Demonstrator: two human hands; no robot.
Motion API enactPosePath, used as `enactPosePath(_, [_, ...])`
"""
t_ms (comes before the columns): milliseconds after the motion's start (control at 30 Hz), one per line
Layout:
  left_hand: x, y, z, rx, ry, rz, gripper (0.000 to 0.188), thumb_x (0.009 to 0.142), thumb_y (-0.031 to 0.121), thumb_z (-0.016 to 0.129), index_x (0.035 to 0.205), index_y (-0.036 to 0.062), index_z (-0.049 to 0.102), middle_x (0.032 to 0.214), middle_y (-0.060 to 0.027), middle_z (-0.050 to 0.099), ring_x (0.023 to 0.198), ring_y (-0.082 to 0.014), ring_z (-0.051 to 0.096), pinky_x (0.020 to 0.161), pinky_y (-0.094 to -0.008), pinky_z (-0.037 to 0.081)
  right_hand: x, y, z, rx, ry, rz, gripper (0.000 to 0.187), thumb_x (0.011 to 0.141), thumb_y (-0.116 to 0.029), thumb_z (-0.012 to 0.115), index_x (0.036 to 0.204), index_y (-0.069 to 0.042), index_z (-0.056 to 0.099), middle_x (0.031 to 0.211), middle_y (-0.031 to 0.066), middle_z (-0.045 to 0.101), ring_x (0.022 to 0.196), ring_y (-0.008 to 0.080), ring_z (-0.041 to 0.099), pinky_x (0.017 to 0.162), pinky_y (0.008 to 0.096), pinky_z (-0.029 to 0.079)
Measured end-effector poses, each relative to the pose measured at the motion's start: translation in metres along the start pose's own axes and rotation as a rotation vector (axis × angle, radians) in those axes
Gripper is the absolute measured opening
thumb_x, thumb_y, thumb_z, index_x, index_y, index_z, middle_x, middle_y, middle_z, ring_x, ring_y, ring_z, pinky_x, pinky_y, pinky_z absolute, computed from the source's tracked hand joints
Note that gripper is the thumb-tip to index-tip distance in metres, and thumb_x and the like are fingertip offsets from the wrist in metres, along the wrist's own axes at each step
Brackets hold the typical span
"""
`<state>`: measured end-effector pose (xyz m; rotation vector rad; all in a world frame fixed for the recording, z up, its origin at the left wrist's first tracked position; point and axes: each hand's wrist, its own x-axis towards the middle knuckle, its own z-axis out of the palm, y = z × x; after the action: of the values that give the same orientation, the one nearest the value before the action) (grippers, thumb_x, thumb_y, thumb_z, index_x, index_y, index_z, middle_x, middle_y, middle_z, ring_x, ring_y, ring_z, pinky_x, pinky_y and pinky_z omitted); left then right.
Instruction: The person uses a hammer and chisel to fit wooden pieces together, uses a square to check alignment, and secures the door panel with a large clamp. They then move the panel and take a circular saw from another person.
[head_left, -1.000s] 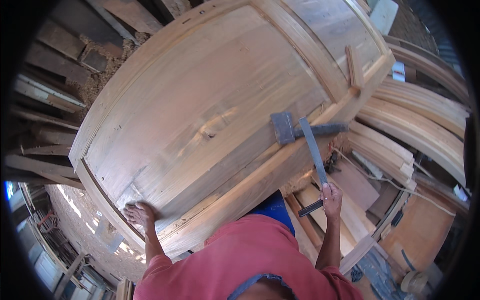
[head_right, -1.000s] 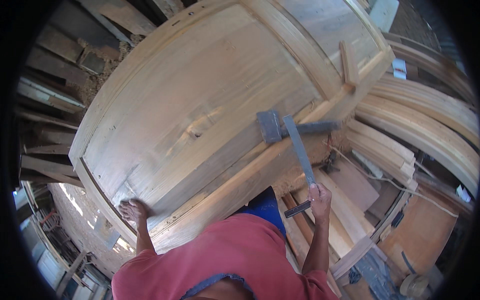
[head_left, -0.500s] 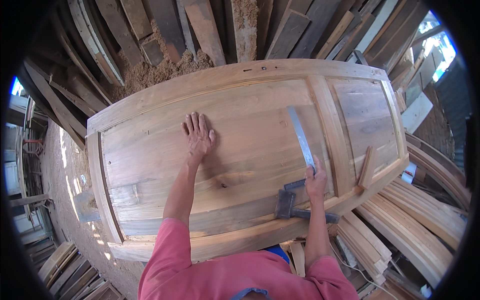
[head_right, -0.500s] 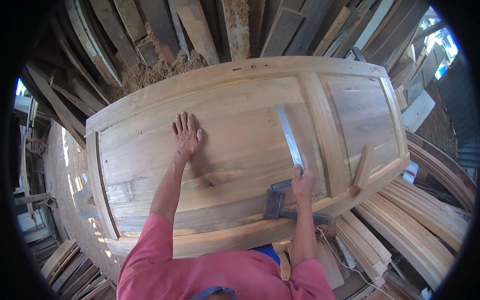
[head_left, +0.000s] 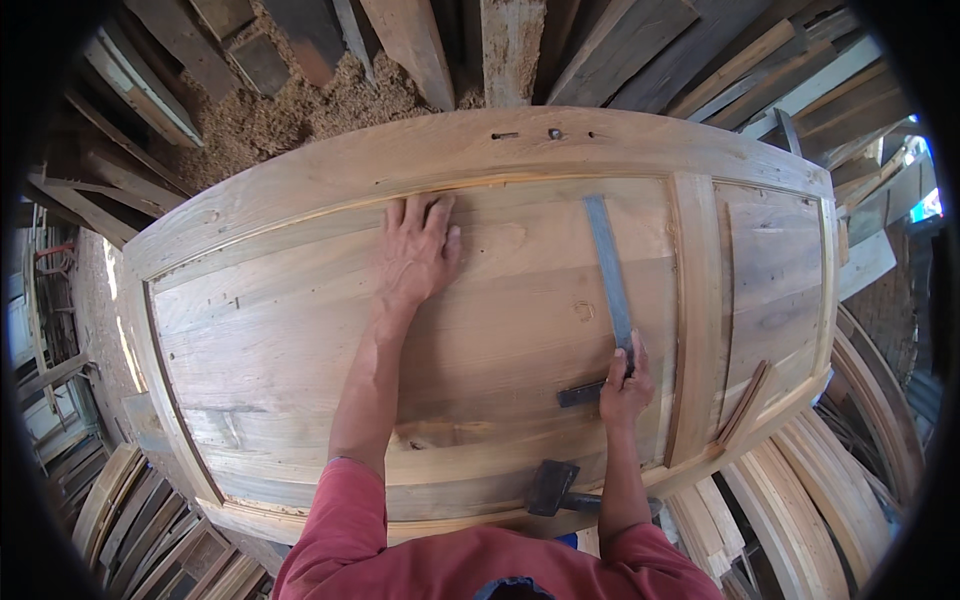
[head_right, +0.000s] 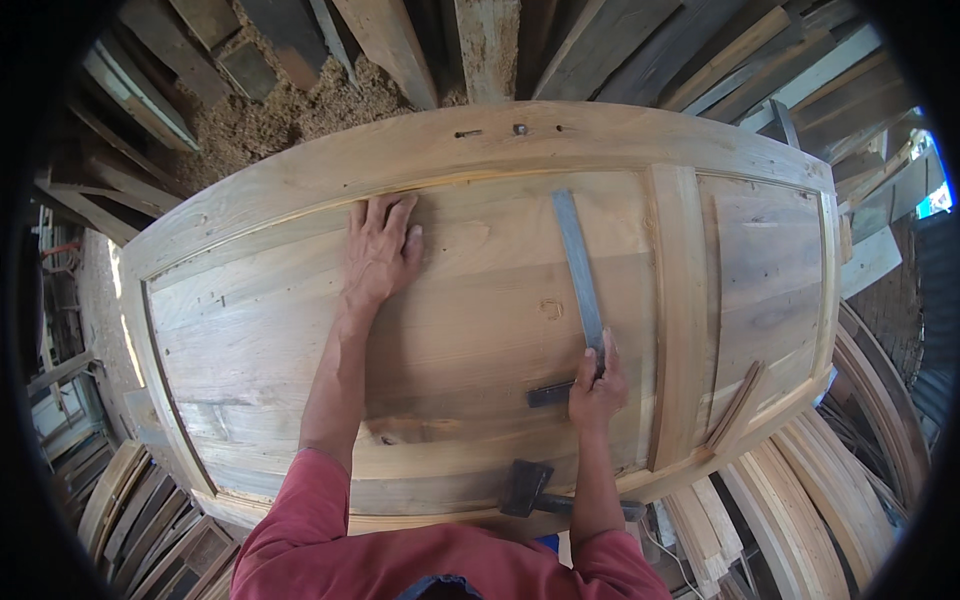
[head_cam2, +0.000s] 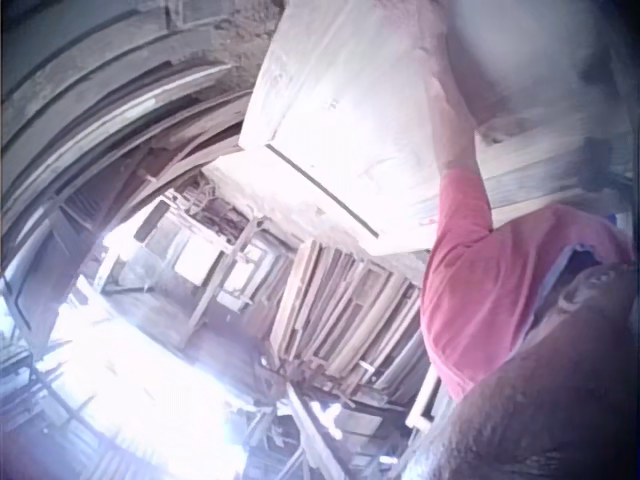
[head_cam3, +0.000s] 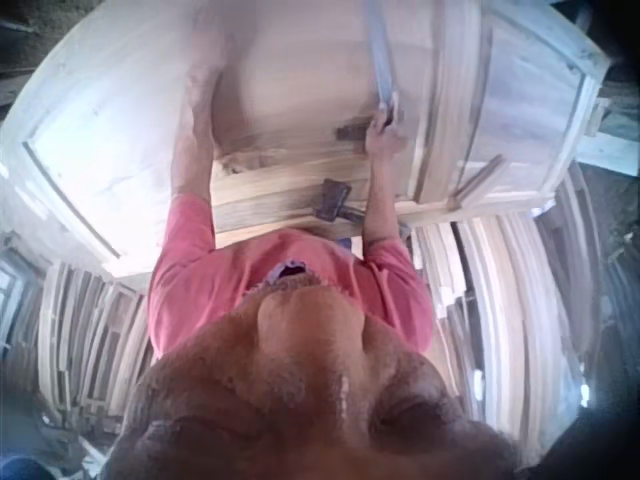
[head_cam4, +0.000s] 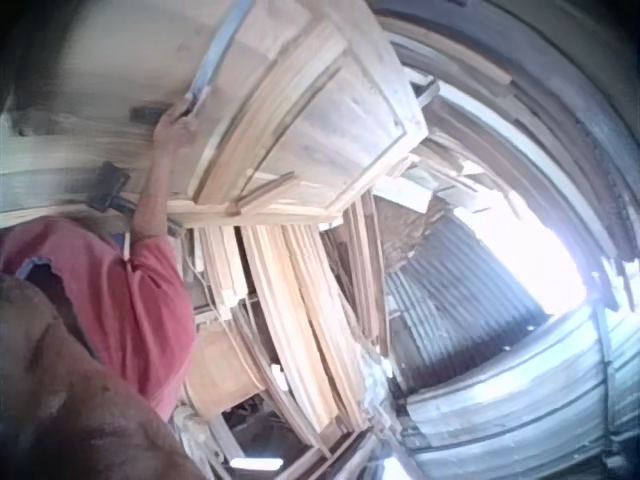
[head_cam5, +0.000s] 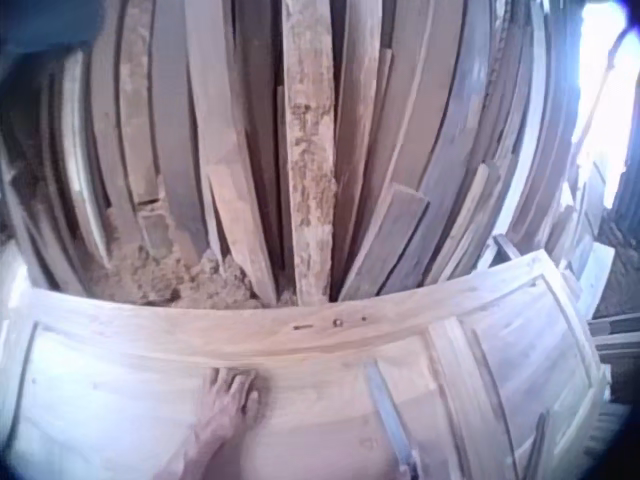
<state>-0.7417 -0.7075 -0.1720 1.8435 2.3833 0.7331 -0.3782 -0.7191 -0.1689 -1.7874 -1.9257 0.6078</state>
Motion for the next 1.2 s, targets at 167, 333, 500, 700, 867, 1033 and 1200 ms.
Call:
enactPosePath(167, [0.031, 0.007, 0.020, -0.057, -0.079, 0.038, 0.038, 0.086, 0.024, 0.069, 0.123, 0.0168, 0.068, 0.109, -0.0086, 0.054, 0.102, -0.0305, 0.049, 0.089, -0.0455, 0.041, 0.010, -0.014, -0.005, 0.090, -0.075, 0.071, 0.038, 0.100, -0.013, 0.057, 0.134, 0.005, 0.058, 0.123, 0.0235, 0.067, 0.113, 0.0332, 0.067, 0.098, 0.0405, 0.050])
enactPosePath(333, [0.039, 0.012, 0.017, -0.087, -0.092, 0.045, 0.038, 0.084, 0.025, 0.072, 0.122, 0.0193, 0.071, 0.108, -0.0072, 0.053, 0.101, -0.0289, 0.047, 0.087, -0.0433, 0.039, 0.022, -0.058, -0.007, 0.019, -0.082, 0.131, 0.040, 0.100, -0.017, 0.058, 0.135, 0.003, 0.059, 0.133, 0.0214, 0.063, 0.124, 0.0304, 0.061, 0.105, 0.0402, 0.045])
enactPosePath(500, [0.036, 0.007, 0.023, -0.220, -0.070, 0.062, 0.028, 0.084, 0.023, 0.072, 0.110, 0.0153, 0.076, 0.109, -0.0069, 0.055, 0.101, -0.0296, 0.048, 0.086, -0.0432, 0.040, 0.023, -0.060, 0.007, -0.052, -0.002, -0.017, 0.035, 0.099, -0.008, 0.058, 0.132, 0.006, 0.060, 0.125, 0.0238, 0.067, 0.108, 0.0244, 0.069, 0.093, 0.0342, 0.051])
enactPosePath(700, [0.035, 0.007, 0.022, -0.354, -0.107, 0.056, 0.022, 0.082, 0.010, 0.073, 0.104, 0.0077, 0.073, 0.098, -0.0082, 0.063, 0.093, -0.0299, 0.055, 0.085, -0.0417, 0.045, 0.019, -0.061, 0.009, -0.021, -0.033, 0.068, 0.036, 0.099, -0.007, 0.059, 0.133, 0.002, 0.060, 0.122, 0.0217, 0.069, 0.102, 0.0230, 0.071, 0.087, 0.0342, 0.053])
enactPosePath(867, [0.037, 0.007, 0.021, -0.389, -0.098, 0.058, 0.018, 0.082, 0.006, 0.072, 0.100, 0.0044, 0.072, 0.093, -0.0089, 0.064, 0.089, -0.0292, 0.057, 0.082, -0.0408, 0.046, 0.020, -0.062, 0.007, -0.017, -0.036, 0.070, 0.036, 0.100, -0.014, 0.059, 0.133, 0.003, 0.061, 0.128, 0.0215, 0.066, 0.115, 0.0267, 0.065, 0.097, 0.0372, 0.049])
enactPosePath(1033, [0.041, 0.013, 0.021, -0.379, -0.107, 0.059, 0.016, 0.083, 0.006, 0.070, 0.099, 0.0040, 0.071, 0.093, -0.0091, 0.064, 0.089, -0.0301, 0.057, 0.081, -0.0410, 0.046, 0.021, -0.063, 0.002, -0.020, -0.040, 0.102, 0.037, 0.101, -0.016, 0.060, 0.132, 0.003, 0.061, 0.130, 0.0218, 0.065, 0.122, 0.0288, 0.063, 0.103, 0.0389, 0.047])
enactPosePath(1200, [0.041, 0.015, 0.023, -0.345, -0.098, 0.041, 0.013, 0.084, 0.006, 0.068, 0.097, 0.0046, 0.071, 0.094, -0.0098, 0.065, 0.089, -0.0315, 0.057, 0.082, -0.0421, 0.046, 0.024, -0.052, 0.006, -0.054, -0.012, -0.043, 0.036, 0.099, -0.010, 0.060, 0.132, 0.001, 0.061, 0.123, 0.0213, 0.069, 0.105, 0.0279, 0.072, 0.088, 0.0368, 0.053])
